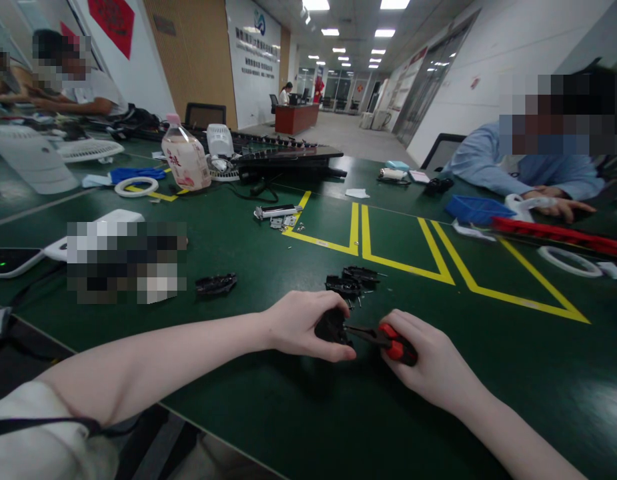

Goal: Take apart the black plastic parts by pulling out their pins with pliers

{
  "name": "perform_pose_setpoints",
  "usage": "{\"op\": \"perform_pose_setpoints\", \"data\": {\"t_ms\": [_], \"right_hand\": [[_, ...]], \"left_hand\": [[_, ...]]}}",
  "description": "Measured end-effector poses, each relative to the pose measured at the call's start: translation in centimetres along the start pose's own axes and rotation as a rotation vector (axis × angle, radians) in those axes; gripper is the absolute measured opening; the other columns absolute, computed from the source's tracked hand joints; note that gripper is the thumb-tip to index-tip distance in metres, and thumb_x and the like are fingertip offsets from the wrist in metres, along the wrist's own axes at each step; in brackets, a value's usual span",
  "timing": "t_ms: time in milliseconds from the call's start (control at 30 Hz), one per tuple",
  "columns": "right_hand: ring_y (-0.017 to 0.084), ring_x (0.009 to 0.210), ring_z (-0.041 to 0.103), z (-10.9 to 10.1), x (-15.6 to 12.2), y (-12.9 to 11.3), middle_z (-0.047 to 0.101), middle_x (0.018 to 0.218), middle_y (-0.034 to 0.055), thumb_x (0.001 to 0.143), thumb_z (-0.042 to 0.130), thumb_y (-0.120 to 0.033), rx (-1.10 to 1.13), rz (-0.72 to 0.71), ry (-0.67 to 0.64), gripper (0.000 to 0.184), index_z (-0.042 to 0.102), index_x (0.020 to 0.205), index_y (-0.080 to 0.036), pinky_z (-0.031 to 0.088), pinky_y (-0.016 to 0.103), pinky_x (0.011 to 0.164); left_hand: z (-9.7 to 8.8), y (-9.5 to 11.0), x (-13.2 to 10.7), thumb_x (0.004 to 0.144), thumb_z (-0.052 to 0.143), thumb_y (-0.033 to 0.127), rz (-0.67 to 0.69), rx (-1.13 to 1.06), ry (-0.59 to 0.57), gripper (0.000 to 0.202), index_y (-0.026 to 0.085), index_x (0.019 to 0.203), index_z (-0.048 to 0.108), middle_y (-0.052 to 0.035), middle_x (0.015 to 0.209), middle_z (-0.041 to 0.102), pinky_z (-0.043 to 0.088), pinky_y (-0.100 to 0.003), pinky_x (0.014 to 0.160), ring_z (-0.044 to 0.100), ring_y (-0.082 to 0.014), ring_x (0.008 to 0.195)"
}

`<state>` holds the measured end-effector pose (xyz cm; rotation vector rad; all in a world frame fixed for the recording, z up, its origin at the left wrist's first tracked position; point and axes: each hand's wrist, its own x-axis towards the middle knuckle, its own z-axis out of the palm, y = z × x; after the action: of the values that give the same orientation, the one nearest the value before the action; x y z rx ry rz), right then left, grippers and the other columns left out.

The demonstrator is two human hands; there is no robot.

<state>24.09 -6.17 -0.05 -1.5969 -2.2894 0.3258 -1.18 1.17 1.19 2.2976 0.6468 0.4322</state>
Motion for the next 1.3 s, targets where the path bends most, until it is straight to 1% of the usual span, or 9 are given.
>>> {"op": "perform_pose_setpoints", "data": {"t_ms": [100, 200, 400, 567, 800, 933, 1067, 1167, 1300], "right_hand": [[0.022, 0.081, 0.065, -0.1, 0.0, 0.1, 0.067, 0.09, 0.0039, 0.077, 0.059, -0.025, -0.015, -0.005, 0.004, 0.013, 0.058, 0.09, -0.025, 0.055, 0.036, 0.07], [0.022, 0.083, 0.065, -0.1, 0.0, 0.1, 0.066, 0.091, 0.0044, 0.076, 0.059, -0.025, -0.031, -0.011, 0.003, 0.014, 0.058, 0.09, -0.025, 0.055, 0.036, 0.071], [0.023, 0.083, 0.064, -0.5, 0.1, -0.2, 0.066, 0.092, 0.0057, 0.077, 0.057, -0.025, 0.0, 0.037, -0.053, 0.012, 0.057, 0.089, -0.025, 0.054, 0.039, 0.072], [0.023, 0.085, 0.064, -0.6, 0.1, -0.5, 0.066, 0.094, 0.0054, 0.077, 0.058, -0.026, 0.013, 0.056, -0.093, 0.013, 0.057, 0.089, -0.025, 0.054, 0.038, 0.072], [0.022, 0.081, 0.063, -0.6, 0.1, -0.8, 0.065, 0.093, 0.0049, 0.075, 0.057, -0.024, 0.016, 0.066, -0.12, 0.014, 0.055, 0.089, -0.025, 0.054, 0.037, 0.07], [0.022, 0.083, 0.063, -0.6, 0.0, -1.0, 0.064, 0.093, 0.0051, 0.076, 0.057, -0.024, 0.03, 0.066, -0.126, 0.013, 0.054, 0.089, -0.024, 0.054, 0.038, 0.071], [0.022, 0.081, 0.063, -0.6, 0.1, -1.0, 0.065, 0.091, 0.0052, 0.075, 0.057, -0.022, 0.031, 0.057, -0.117, 0.013, 0.054, 0.087, -0.024, 0.053, 0.037, 0.07], [0.022, 0.082, 0.062, -0.6, 0.1, -0.8, 0.065, 0.092, 0.0049, 0.076, 0.057, -0.023, 0.031, 0.061, -0.117, 0.012, 0.054, 0.087, -0.025, 0.054, 0.038, 0.071], [0.023, 0.084, 0.063, -0.5, 0.1, -0.4, 0.065, 0.094, 0.0055, 0.076, 0.058, -0.023, 0.005, 0.056, -0.097, 0.014, 0.055, 0.089, -0.025, 0.054, 0.039, 0.072]], "left_hand": [[0.1, -0.1, 0.0, 0.074, 0.069, 0.058, 0.003, 0.008, 0.016, 0.056, 0.019, 0.113, 0.057, -0.0058, 0.105, 0.065, 0.047, -0.029, 0.068, 0.061, -0.0191, 0.083], [0.4, -0.3, 0.0, 0.072, 0.072, 0.054, 0.037, 0.019, 0.062, 0.06, 0.018, 0.117, 0.053, -0.008, 0.111, 0.061, 0.049, -0.031, 0.071, 0.06, -0.0206, 0.088], [0.6, -0.3, -0.1, 0.069, 0.076, 0.046, 0.073, -0.017, 0.132, 0.062, 0.019, 0.118, 0.051, -0.0084, 0.113, 0.058, 0.053, -0.034, 0.074, 0.059, -0.0227, 0.096], [0.5, -0.3, -0.1, 0.07, 0.076, 0.046, 0.069, -0.005, 0.113, 0.061, 0.02, 0.118, 0.051, -0.0086, 0.113, 0.058, 0.054, -0.034, 0.075, 0.06, -0.0227, 0.094], [0.4, -0.4, -0.1, 0.07, 0.074, 0.051, 0.067, 0.0, 0.077, 0.062, 0.018, 0.118, 0.053, -0.0094, 0.114, 0.06, 0.053, -0.036, 0.079, 0.062, -0.0249, 0.098], [0.2, -0.4, 0.0, 0.072, 0.071, 0.056, 0.032, -0.006, 0.019, 0.06, 0.018, 0.116, 0.056, -0.0084, 0.11, 0.063, 0.052, -0.036, 0.078, 0.063, -0.0242, 0.092], [0.2, -0.5, 0.0, 0.072, 0.07, 0.059, 0.018, -0.013, -0.005, 0.06, 0.018, 0.115, 0.058, -0.0074, 0.106, 0.064, 0.051, -0.034, 0.076, 0.063, -0.0232, 0.089], [0.3, -0.5, 0.0, 0.072, 0.071, 0.057, 0.034, -0.014, 0.017, 0.06, 0.019, 0.115, 0.056, -0.0073, 0.108, 0.063, 0.051, -0.035, 0.078, 0.063, -0.0234, 0.092], [0.5, -0.4, 0.0, 0.066, 0.078, 0.051, 0.026, -0.021, 0.11, 0.062, 0.02, 0.114, 0.054, -0.0082, 0.113, 0.061, 0.052, -0.034, 0.075, 0.061, -0.0231, 0.094]]}}
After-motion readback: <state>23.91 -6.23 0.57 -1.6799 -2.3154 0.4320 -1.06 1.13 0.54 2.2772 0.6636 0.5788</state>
